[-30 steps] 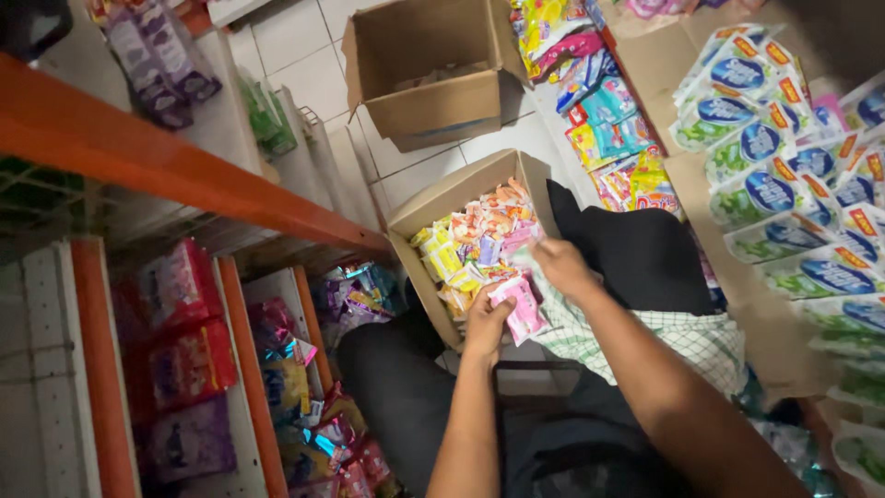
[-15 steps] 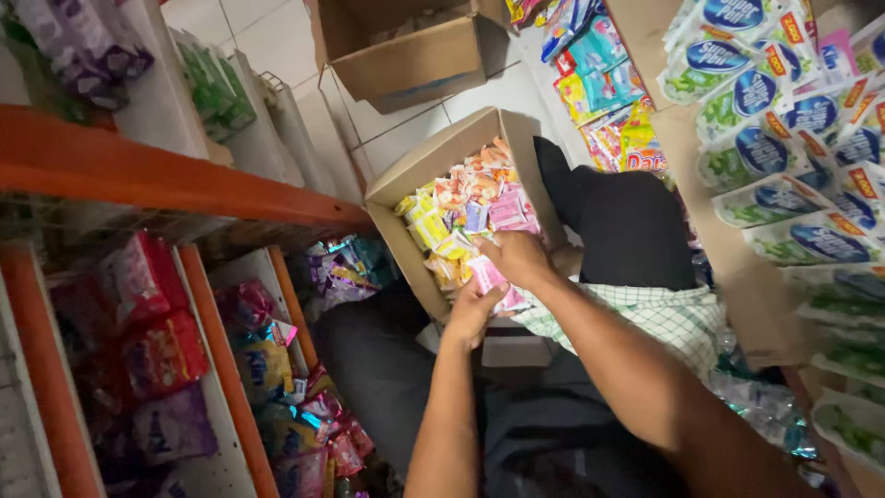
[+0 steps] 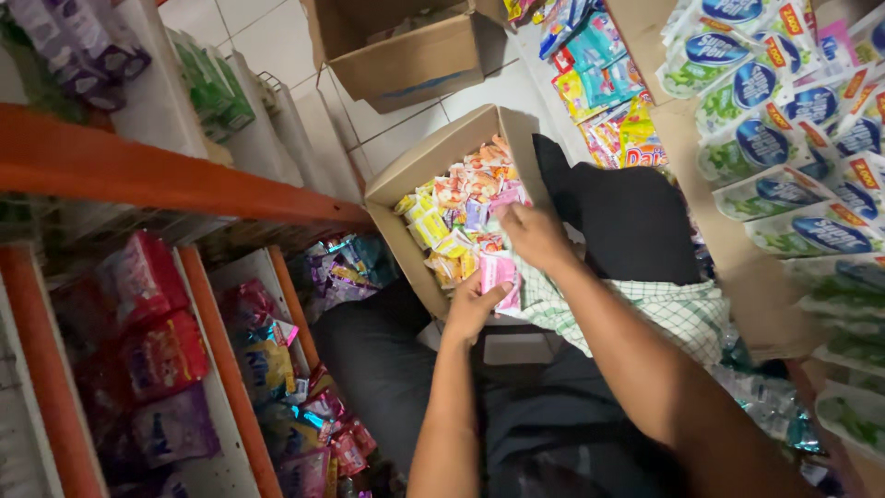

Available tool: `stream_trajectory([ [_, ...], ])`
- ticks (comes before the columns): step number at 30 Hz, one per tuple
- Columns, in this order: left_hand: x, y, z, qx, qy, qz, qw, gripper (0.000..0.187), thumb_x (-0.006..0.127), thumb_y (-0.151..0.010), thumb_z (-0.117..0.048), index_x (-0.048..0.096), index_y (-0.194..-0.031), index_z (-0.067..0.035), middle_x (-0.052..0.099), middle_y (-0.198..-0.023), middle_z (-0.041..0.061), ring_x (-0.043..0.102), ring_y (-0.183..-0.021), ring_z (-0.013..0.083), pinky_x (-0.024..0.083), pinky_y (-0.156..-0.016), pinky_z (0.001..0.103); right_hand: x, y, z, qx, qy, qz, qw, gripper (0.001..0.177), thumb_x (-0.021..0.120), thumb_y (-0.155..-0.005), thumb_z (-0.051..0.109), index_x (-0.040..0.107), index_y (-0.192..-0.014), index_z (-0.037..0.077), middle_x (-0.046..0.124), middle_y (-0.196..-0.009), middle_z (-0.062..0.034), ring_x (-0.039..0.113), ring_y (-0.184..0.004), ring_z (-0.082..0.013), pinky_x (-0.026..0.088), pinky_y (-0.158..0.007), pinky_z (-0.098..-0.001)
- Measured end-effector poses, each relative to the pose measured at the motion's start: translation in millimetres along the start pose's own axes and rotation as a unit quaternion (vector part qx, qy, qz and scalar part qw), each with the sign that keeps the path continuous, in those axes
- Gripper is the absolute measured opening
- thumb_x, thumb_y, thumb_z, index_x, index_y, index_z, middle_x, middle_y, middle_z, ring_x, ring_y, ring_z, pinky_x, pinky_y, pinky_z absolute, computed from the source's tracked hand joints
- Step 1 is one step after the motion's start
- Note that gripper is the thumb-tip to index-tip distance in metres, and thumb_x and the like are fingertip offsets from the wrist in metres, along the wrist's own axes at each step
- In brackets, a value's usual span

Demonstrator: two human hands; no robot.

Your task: The person sits on the floor and uses a handheld scanner to scan small pink packages from a cardboard box. After scanning, the person places the packages onto a nearby metal shelf.

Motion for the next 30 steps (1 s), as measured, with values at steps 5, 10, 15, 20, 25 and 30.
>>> stream_trajectory([
  [5,0.9,-0.1,4.1,0.008,-0.038,0.008,0.999,0.026,0.076,-0.092,-0.016,0.072,-0.113,-0.003,0.069,-0.081,-0.002,0.059,-0.064,0.0054,0.047,-0.052,0.023,63.1,12.7,-12.2,-0.053,0.164,0.108,0.979,0.061,0.046,-0.102,0.052,0.072,-0.081,0.001,0.068,-0.077,-0.0249,0.068,-0.074,-0.0435,0.051,-0.071,-0.0518],
  [10,5.9,-0.7,0.0,0.018,-0.03,0.018,0.999,0.029,0.077,-0.088,-0.017,0.071,-0.114,-0.006,0.066,-0.078,-0.004,0.055,-0.061,0.0047,0.045,-0.051,0.023,43.3,9.8,-10.0,-0.006,0.209,0.06,0.976,0.064,0.047,-0.102,0.055,0.073,-0.074,0.003,0.068,-0.074,-0.0243,0.068,-0.073,-0.0437,0.051,-0.072,-0.053],
  [15,-0.6,-1.3,-14.7,0.034,-0.045,-0.026,0.998,0.021,0.081,-0.088,-0.016,0.074,-0.1,-0.002,0.067,-0.079,-0.003,0.055,-0.064,0.0048,0.043,-0.055,0.022,9.3,0.5,-8.3,-0.018,0.223,-0.038,0.974,0.066,0.044,-0.106,0.052,0.071,-0.073,0.002,0.067,-0.077,-0.0253,0.066,-0.075,-0.0455,0.05,-0.072,-0.0542],
  [20,-20.1,2.0,-23.4,0.05,0.027,-0.101,0.993,0.023,0.082,-0.084,-0.018,0.072,-0.095,-0.002,0.07,-0.077,0.0,0.059,-0.062,0.0066,0.045,-0.054,0.024,-32.5,-6.1,-25.7,0.041,0.126,-0.124,0.983,0.064,0.044,-0.108,0.05,0.071,-0.075,0.002,0.067,-0.071,-0.0224,0.065,-0.07,-0.0402,0.048,-0.066,-0.0492],
  [25,-44.4,6.5,-24.5,0.05,-0.004,-0.17,0.984,0.027,0.083,-0.084,-0.02,0.075,-0.1,-0.001,0.068,-0.077,0.001,0.054,-0.063,0.0078,0.041,-0.055,0.025,-33.9,-8.0,-53.8,0.111,-0.147,-0.124,0.975,0.054,0.048,-0.111,0.045,0.068,-0.092,-0.002,0.06,-0.072,-0.0042,0.052,-0.062,-0.0153,0.043,-0.058,-0.0353],
  [30,-39.1,7.2,-34.0,0.081,0.009,-0.148,0.986,0.028,0.08,-0.087,-0.02,0.077,-0.106,-0.001,0.073,-0.086,-0.001,0.062,-0.073,0.0064,0.05,-0.064,0.021,3.5,-3.8,-27.0,-0.011,-0.029,0.013,0.999,0.038,0.058,-0.102,0.036,0.071,-0.109,0.0,0.063,-0.076,-0.0077,0.053,-0.065,-0.0175,0.045,-0.06,-0.0368],
])
Point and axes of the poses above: each hand's wrist, its own y-axis away from the middle knuckle, its own x-axis out of the palm, z = x × y, the point moved 10 cm from there along -y, towards the middle knuckle
